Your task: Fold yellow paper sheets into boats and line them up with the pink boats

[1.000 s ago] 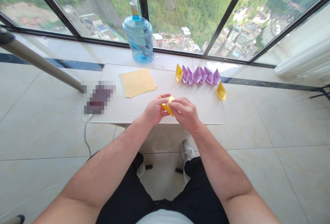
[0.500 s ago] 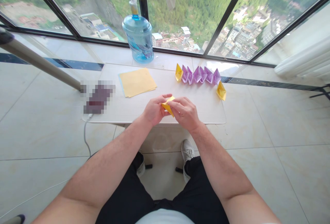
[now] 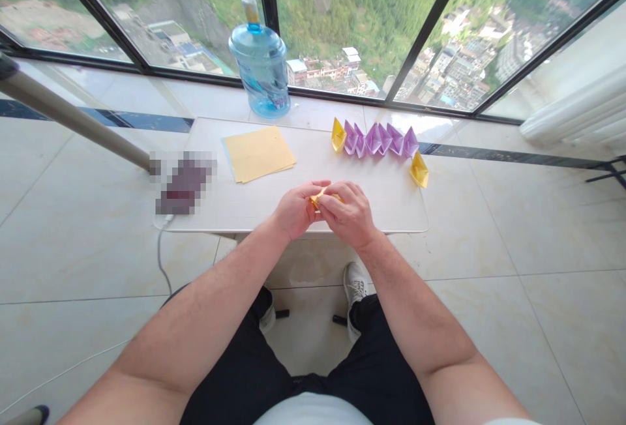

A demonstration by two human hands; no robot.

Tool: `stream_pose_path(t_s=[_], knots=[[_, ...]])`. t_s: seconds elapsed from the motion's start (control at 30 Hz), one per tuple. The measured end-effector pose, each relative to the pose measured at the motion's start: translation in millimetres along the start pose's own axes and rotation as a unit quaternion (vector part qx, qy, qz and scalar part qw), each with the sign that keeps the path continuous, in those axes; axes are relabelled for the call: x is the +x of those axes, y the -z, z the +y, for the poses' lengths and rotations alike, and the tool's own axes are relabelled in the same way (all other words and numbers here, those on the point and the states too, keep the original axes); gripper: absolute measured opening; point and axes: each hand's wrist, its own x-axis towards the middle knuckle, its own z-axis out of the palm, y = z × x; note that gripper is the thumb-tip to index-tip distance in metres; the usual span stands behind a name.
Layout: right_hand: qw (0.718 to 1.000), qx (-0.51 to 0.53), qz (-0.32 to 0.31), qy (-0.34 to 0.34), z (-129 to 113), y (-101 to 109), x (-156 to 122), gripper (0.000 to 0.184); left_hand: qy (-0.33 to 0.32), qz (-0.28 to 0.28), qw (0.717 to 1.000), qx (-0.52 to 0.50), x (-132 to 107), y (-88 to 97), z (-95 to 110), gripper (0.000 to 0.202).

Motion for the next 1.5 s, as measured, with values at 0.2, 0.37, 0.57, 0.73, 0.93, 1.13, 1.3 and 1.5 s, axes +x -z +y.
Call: stream_pose_path(t_s=[0.2, 0.37, 0.57, 0.73, 0.93, 1.13, 1.3, 1.5], knots=[[1.000, -0.007, 0.007, -0.004, 0.7, 2.2, 0.2, 0.017, 0.013, -0.027, 0.999, -0.020, -0.4, 1.0, 1.9, 0.037], [1.000, 0.001, 0.024, 0.001, -0.1, 2.3, 1.4, 0.017, 0.005, -0.032, 0.999, -0.007, -2.4, -0.7, 2.5, 0.040], [1.000, 0.021, 0.020, -0.010, -0.9, 3.5, 3.2, 0.011, -0.011, -0.002, 1.000, 0.007, -0.7, 1.2, 1.3, 0.038], [0.997, 0.058, -0.036, -0.034, -3.6, 7.1, 3.5, 0.013, -0.021, 0.019, 0.999, 0.026, -0.7, 1.2, 1.4, 0.039], [0.986, 0.118, -0.114, -0.033, 0.1, 17.0, 5.8, 0.039, -0.046, 0.061, 0.996, 0.054, -1.6, 2.7, 8.1, 0.042], [0.988, 0.124, -0.076, -0.058, 6.4, 13.2, 4.7, 0.027, -0.023, 0.041, 0.994, 0.099, 3.8, 8.7, 7.6, 0.032], [0.965, 0.192, -0.007, -0.177, 6.6, 12.0, 7.5, 0.012, -0.075, 0.035, 0.981, 0.175, 1.4, 5.0, 6.8, 0.038], [0.906, 0.259, 0.006, -0.335, 7.1, 12.4, 11.5, 0.019, -0.254, 0.021, 0.944, 0.209, -2.2, -0.9, 3.9, 0.037]])
